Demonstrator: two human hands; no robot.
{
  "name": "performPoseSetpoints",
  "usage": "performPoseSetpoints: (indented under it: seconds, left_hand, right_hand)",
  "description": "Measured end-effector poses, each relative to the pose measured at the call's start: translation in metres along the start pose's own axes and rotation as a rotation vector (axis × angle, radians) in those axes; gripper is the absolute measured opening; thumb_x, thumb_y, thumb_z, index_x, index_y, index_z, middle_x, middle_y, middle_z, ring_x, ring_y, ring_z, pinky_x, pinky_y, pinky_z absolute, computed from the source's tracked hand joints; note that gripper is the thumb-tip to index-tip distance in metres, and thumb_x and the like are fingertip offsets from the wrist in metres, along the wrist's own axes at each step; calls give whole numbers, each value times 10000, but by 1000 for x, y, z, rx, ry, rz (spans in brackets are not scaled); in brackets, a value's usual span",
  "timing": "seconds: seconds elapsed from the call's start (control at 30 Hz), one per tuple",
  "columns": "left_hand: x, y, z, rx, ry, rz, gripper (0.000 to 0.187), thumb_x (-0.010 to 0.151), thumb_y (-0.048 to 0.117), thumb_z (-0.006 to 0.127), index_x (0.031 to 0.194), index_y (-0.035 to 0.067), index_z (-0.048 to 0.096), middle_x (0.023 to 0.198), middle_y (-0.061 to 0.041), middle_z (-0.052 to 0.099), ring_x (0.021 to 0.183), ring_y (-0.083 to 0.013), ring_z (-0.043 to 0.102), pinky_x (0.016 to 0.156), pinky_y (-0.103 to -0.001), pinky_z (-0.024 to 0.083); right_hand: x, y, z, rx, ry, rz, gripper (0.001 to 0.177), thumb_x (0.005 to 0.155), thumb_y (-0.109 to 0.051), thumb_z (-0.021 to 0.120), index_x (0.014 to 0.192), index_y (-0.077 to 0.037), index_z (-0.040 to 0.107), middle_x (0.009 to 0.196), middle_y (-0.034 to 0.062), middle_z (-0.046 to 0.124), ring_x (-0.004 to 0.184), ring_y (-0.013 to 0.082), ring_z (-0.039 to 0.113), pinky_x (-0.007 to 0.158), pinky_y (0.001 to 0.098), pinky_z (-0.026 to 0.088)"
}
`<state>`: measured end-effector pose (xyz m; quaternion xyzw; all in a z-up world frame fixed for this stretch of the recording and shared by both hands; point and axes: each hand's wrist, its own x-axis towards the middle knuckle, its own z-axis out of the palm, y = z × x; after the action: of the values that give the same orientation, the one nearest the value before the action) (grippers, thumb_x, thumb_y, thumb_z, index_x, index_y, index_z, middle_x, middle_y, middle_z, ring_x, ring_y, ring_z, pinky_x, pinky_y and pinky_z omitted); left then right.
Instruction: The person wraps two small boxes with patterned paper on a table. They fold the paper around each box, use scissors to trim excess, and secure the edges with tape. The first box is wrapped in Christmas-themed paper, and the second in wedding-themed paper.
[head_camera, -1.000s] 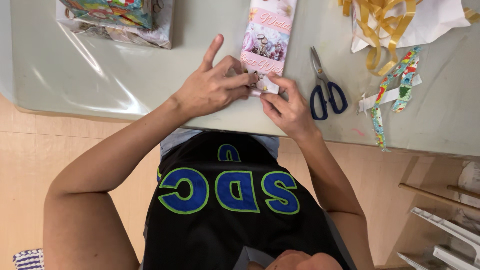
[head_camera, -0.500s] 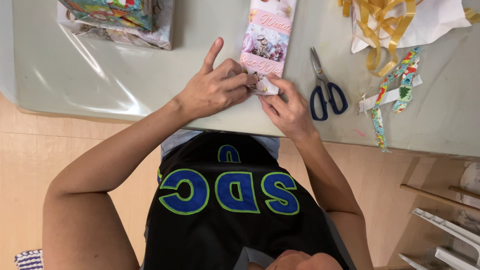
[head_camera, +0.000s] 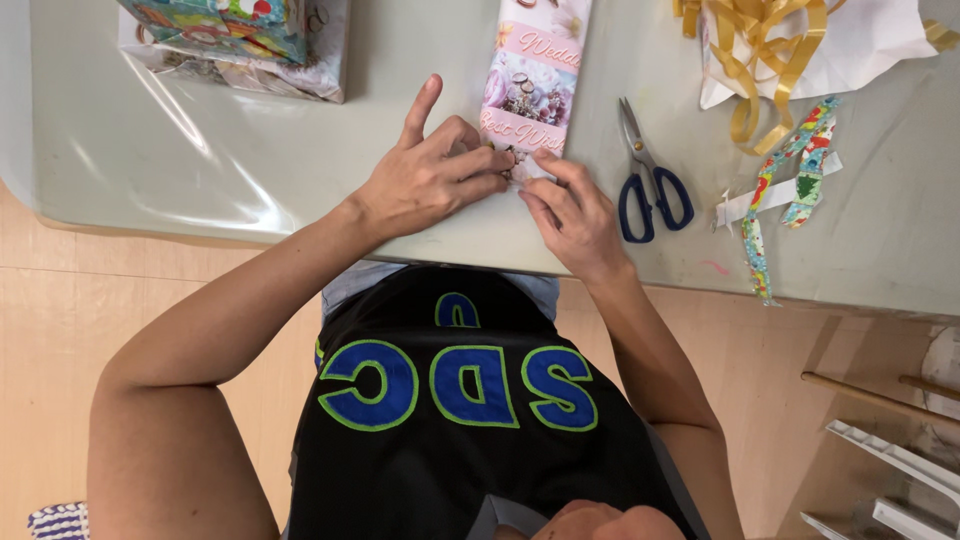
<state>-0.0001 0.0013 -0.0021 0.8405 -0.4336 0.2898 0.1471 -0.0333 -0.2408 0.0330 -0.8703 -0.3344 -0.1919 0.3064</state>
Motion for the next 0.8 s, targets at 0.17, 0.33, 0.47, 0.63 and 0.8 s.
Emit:
performPoseSetpoints:
  seconds: [0.17,0.33,0.47,0.63,0.8]
  left_hand:
    - [-2,0,2,-14,2,-2,186,998,243,720,1119,354,806,1209,169,598,1140,-122,566,1326,-599,43]
    - [0,1,-1,-4,21,-2,180,982,248,729,1109,342,814,1208,176,612,1119,-123,564,1335,-592,51]
    - [10,1,-11,-93,53,-41,49,971,302,785,1016,319,783,1132,174,641,1124,-139,579,1321,-615,27]
    - [32,-8,-31,-179,142,-270,299,1009,443,752,1041,147,726,1126,44,668,1082,-247,555,1236,-650,-13]
    - [70,-34,-28,-231,195,-477,282,1032,306,687,1196,78,707,1040,-3,722,944,-285,597,1163,-627,174]
  right_hand:
    - [-4,2,-1,-23,-8,-19,240,845,-10,860,1001,-57,683,1268,110,617,984,255,697,794,344,586]
    - [-5,3,3,-80,7,-21,185,855,43,848,985,-32,739,1263,106,640,990,241,708,780,328,583]
    - [-5,3,4,-100,9,-27,193,847,30,859,963,-38,720,1268,111,654,946,229,703,778,333,586]
    - [-6,5,7,-24,51,3,290,904,-6,858,1011,-66,595,1270,101,660,1035,266,724,822,355,591]
    - [-6,6,8,7,48,26,313,904,11,837,1128,-36,623,1241,113,673,1006,244,708,836,356,600]
